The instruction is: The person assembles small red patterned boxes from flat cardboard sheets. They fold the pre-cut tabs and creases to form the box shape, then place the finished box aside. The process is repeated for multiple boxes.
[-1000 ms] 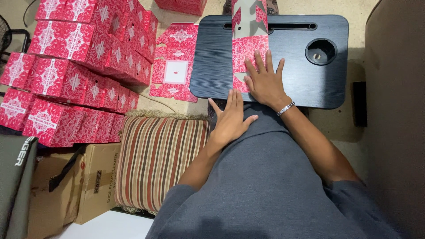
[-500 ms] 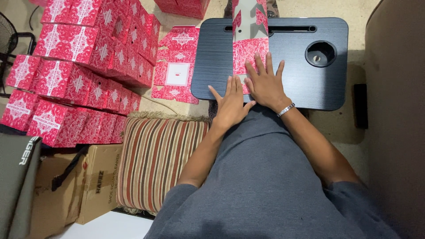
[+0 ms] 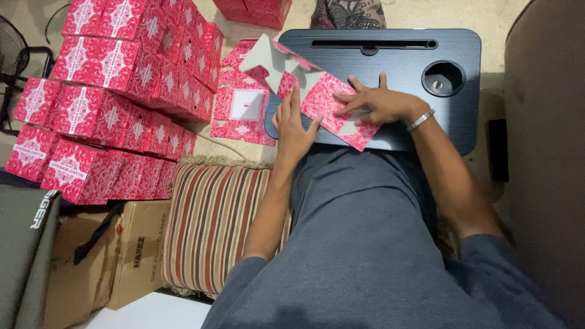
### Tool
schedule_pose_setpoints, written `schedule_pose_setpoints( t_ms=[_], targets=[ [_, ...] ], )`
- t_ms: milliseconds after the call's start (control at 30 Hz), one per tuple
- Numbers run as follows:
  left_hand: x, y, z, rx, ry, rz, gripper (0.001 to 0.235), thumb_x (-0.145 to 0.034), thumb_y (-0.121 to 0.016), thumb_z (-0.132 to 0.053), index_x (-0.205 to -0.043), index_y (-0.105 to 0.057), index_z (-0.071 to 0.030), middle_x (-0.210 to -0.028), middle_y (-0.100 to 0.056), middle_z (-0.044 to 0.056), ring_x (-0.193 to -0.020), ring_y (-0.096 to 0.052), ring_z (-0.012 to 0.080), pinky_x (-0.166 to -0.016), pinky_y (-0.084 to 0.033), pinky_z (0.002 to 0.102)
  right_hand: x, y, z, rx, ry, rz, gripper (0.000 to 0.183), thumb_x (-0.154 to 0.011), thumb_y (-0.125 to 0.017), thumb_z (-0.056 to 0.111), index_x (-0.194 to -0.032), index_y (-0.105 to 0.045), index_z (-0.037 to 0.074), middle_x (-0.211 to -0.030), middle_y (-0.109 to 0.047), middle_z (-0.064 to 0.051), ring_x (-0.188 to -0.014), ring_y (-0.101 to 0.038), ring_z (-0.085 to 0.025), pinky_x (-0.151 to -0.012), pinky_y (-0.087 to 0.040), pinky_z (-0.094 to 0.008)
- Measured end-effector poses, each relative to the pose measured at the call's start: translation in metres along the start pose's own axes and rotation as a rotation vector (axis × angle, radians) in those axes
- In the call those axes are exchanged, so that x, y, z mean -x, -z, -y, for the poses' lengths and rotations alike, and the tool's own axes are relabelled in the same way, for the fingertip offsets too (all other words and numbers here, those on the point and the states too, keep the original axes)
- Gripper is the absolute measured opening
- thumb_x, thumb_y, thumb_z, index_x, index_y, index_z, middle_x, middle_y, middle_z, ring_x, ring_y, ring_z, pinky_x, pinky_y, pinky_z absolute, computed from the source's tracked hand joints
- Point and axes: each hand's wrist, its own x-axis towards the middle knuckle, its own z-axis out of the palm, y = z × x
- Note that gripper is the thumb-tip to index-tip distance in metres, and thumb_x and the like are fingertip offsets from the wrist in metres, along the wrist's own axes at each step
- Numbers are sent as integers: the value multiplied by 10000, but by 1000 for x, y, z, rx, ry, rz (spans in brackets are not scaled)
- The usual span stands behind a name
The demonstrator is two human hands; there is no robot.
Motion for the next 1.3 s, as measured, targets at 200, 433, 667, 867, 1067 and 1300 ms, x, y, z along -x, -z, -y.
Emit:
schedule_pose_setpoints(
  t_ms=[200,433,667,867,1067,1300],
  targets=[
    [-14,-25,12,-95,-14,-61,1079,-850,-782,-613,-1659,-171,-246,-1438,-477,140,-1357,-372,348,-1092,-165,630,2,12,5,-42,-22,-21,500,-782,-792,102,-1232,-748,315,-1522,-543,17,-1565,-199,-375,-1129,125,-781],
    [-18,-27,7,21,24,-97,1240,-738,-873,-630,-1664,-141,-252,-1306,-562,144,-1226,-450,317,-1062,-178,617,42,-37,0,95,2,-906,203,-1018,-728,212,-1219,-742,186,-1151,-662,-60,-1042,-637,-321,-906,-450,-491],
    [-21,-32,8,236,140,-330,788,-625,-955,-485,-1304,-613,-275,-1053,-748,65,-1042,-711,282,-1012,-322,411,54,-81,5,-72,-10,-959,646,-989,-377,752,-1126,-752,244,-923,-672,53,-811,-624,-200,-835,-452,-350],
    [-31,-20,14,453,204,-122,252,-683,-949,-455,-850,-785,-362,-762,-736,-134,-761,-730,57,-776,-487,204,57,-67,28,-125,63,-982,130,-886,-847,100,-982,-764,129,-876,-715,-32,-744,-635,-277,-769,-488,-383],
    [-21,-35,5,552,82,-54,168,-803,-857,-295,-964,-809,-302,-862,-788,-46,-918,-758,166,-872,-537,271,54,-68,23,45,170,-1196,116,-918,-866,162,-995,-782,141,-894,-721,2,-981,-610,-260,-934,-406,-378],
    [-15,-47,-12,709,-5,-160,98,-866,-805,-234,-943,-769,-188,-806,-756,27,-834,-705,133,-819,-526,291,42,-53,42,179,294,-1301,121,-923,-857,72,-1023,-790,84,-935,-703,-52,-943,-617,-292,-893,-430,-435]
  ],
)
